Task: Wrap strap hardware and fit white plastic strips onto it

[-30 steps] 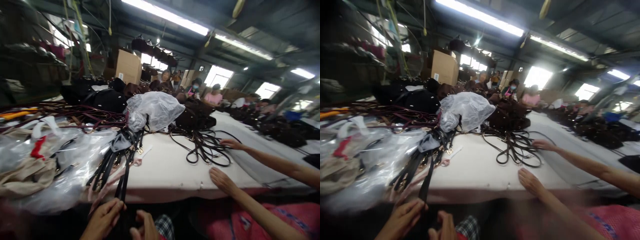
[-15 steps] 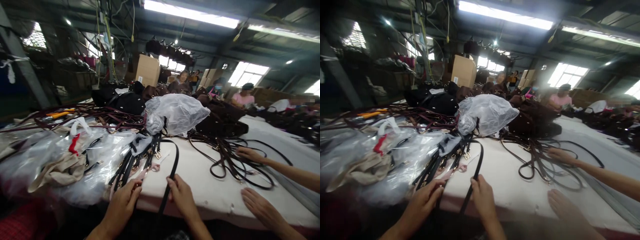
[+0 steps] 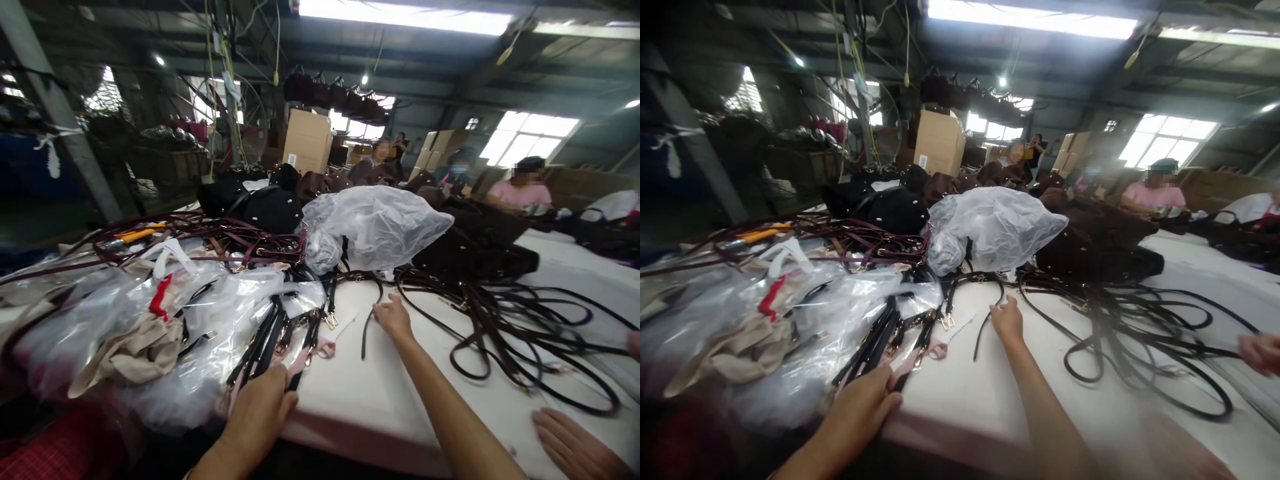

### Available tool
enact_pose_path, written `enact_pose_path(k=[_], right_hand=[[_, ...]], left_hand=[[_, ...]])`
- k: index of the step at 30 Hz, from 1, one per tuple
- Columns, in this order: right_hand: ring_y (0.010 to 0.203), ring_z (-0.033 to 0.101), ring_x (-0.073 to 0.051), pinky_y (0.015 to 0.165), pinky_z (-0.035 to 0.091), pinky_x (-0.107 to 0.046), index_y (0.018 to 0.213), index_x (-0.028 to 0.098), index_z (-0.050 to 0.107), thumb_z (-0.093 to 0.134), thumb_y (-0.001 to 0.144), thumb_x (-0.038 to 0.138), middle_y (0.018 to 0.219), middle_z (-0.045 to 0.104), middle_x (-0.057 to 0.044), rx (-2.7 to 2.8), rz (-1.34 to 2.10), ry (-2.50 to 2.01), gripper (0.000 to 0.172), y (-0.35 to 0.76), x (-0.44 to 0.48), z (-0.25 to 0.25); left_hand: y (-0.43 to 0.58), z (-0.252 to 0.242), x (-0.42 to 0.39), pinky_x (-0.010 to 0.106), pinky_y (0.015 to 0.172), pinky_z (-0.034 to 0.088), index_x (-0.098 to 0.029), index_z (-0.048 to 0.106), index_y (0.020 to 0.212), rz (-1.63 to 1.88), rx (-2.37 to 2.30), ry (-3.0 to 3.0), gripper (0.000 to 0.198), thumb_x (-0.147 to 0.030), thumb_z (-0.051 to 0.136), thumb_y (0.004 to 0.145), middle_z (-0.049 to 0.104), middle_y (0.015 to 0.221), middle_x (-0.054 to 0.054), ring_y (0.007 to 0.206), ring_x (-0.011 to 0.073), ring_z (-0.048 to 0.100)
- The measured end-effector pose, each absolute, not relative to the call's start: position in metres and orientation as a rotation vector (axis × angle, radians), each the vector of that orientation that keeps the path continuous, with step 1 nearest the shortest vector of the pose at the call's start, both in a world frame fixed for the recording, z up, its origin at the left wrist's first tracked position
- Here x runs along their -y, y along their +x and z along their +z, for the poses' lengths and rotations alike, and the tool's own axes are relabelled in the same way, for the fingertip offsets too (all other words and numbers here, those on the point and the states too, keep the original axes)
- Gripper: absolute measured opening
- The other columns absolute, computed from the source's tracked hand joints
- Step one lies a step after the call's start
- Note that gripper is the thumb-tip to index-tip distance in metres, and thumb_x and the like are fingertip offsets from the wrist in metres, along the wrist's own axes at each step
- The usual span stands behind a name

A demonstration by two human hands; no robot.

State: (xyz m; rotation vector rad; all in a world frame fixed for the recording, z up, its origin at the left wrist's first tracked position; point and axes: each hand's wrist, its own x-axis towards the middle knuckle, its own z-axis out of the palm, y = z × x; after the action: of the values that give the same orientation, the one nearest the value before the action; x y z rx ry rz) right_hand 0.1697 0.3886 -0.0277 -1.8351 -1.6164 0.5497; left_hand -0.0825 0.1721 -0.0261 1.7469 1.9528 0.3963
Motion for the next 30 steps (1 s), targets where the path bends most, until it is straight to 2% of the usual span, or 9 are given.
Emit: enact_pose_path(k=[3, 6, 9, 11, 13, 19, 22, 26, 30], right_hand=[[0.104, 0.063, -0.024, 0.097, 0.047, -0.043, 0.124, 0.011, 0.056, 0.054, 0.093, 0.022, 0.121, 0.062, -0.014, 1.702, 0.535, -1.761, 0.033, 0.16, -0.352, -0.032], [0.103, 0.061, -0.026, 0.096, 0.044, -0.041, 0.108, 0.017, 0.064, 0.048, 0.093, 0.027, 0.115, 0.065, -0.012, 1.824, 0.636, -1.625, 0.024, 0.145, -0.306, -0.026], [0.077, 0.067, -0.02, 0.073, 0.052, -0.032, 0.101, 0.021, 0.064, 0.047, 0.094, 0.04, 0.09, 0.071, -0.005, 1.884, 0.931, -1.507, 0.026, 0.125, -0.268, -0.021], [0.058, 0.065, -0.017, 0.053, 0.049, -0.026, 0.111, 0.021, 0.059, 0.047, 0.094, 0.043, 0.074, 0.068, 0.0, 1.875, 1.133, -1.465, 0.031, 0.111, -0.253, -0.024], [0.05, 0.063, -0.016, 0.044, 0.045, -0.023, 0.115, 0.019, 0.055, 0.05, 0.091, 0.038, 0.067, 0.064, 0.004, 1.87, 1.237, -1.452, 0.031, 0.1, -0.246, -0.03], [0.079, 0.067, -0.022, 0.07, 0.048, -0.028, 0.095, 0.019, 0.061, 0.051, 0.088, 0.027, 0.083, 0.071, -0.004, 1.959, 0.989, -1.589, 0.015, 0.121, -0.28, -0.037], [0.084, 0.065, -0.026, 0.073, 0.044, -0.033, 0.098, 0.016, 0.061, 0.051, 0.089, 0.026, 0.084, 0.07, -0.009, 1.92, 0.726, -1.804, 0.017, 0.161, -0.328, -0.033], [0.076, 0.064, -0.022, 0.071, 0.045, -0.033, 0.105, 0.012, 0.061, 0.054, 0.093, 0.031, 0.085, 0.068, -0.009, 1.762, 0.522, -2.053, 0.024, 0.209, -0.38, -0.036], [0.082, 0.064, -0.02, 0.075, 0.045, -0.032, 0.104, 0.016, 0.062, 0.053, 0.094, 0.029, 0.086, 0.069, -0.005, 1.819, 0.439, -2.048, 0.019, 0.222, -0.387, -0.045]], left_hand=[[-0.09, -0.029, -0.186, 0.03, 0.064, 0.029, -0.019, 0.055, 0.072, 0.617, -1.827, 1.647, 0.012, -0.02, 0.055, 0.084, 0.063, 0.072, 0.003, 0.071, 0.0206, 0.057], [-0.088, -0.031, -0.21, 0.027, 0.059, 0.026, -0.018, 0.053, 0.064, 0.844, -1.637, 1.459, 0.017, -0.024, 0.06, 0.079, 0.055, 0.063, 0.0, 0.063, 0.0163, 0.05], [-0.074, -0.034, -0.241, 0.023, 0.051, 0.027, -0.019, 0.049, 0.065, 0.928, -1.493, 1.32, 0.021, -0.032, 0.061, 0.077, 0.048, 0.055, -0.005, 0.052, 0.0125, 0.045], [-0.06, -0.037, -0.262, 0.022, 0.048, 0.029, -0.019, 0.049, 0.066, 0.991, -1.402, 1.258, 0.02, -0.032, 0.06, 0.077, 0.046, 0.053, -0.006, 0.048, 0.0107, 0.043], [-0.045, -0.039, -0.279, 0.02, 0.046, 0.03, -0.019, 0.048, 0.067, 1.059, -1.341, 1.207, 0.02, -0.032, 0.059, 0.077, 0.046, 0.052, -0.006, 0.045, 0.0096, 0.043], [-0.02, -0.035, -0.296, 0.02, 0.04, 0.03, -0.021, 0.046, 0.076, 1.149, -1.268, 1.119, 0.015, -0.031, 0.053, 0.084, 0.049, 0.053, -0.007, 0.036, 0.0084, 0.04], [-0.032, -0.027, -0.277, 0.021, 0.044, 0.035, -0.02, 0.05, 0.084, 1.164, -1.257, 1.172, 0.009, -0.028, 0.051, 0.087, 0.055, 0.061, -0.005, 0.042, 0.0103, 0.049], [-0.057, -0.019, -0.23, 0.028, 0.064, 0.044, -0.019, 0.058, 0.093, 1.087, -1.452, 1.548, 0.011, -0.027, 0.051, 0.092, 0.065, 0.083, 0.002, 0.066, 0.0158, 0.061], [-0.057, -0.029, -0.193, 0.033, 0.082, 0.045, -0.021, 0.056, 0.125, 0.811, -1.465, 1.953, 0.034, -0.021, 0.053, 0.091, 0.065, 0.115, 0.01, 0.098, 0.025, 0.062]])
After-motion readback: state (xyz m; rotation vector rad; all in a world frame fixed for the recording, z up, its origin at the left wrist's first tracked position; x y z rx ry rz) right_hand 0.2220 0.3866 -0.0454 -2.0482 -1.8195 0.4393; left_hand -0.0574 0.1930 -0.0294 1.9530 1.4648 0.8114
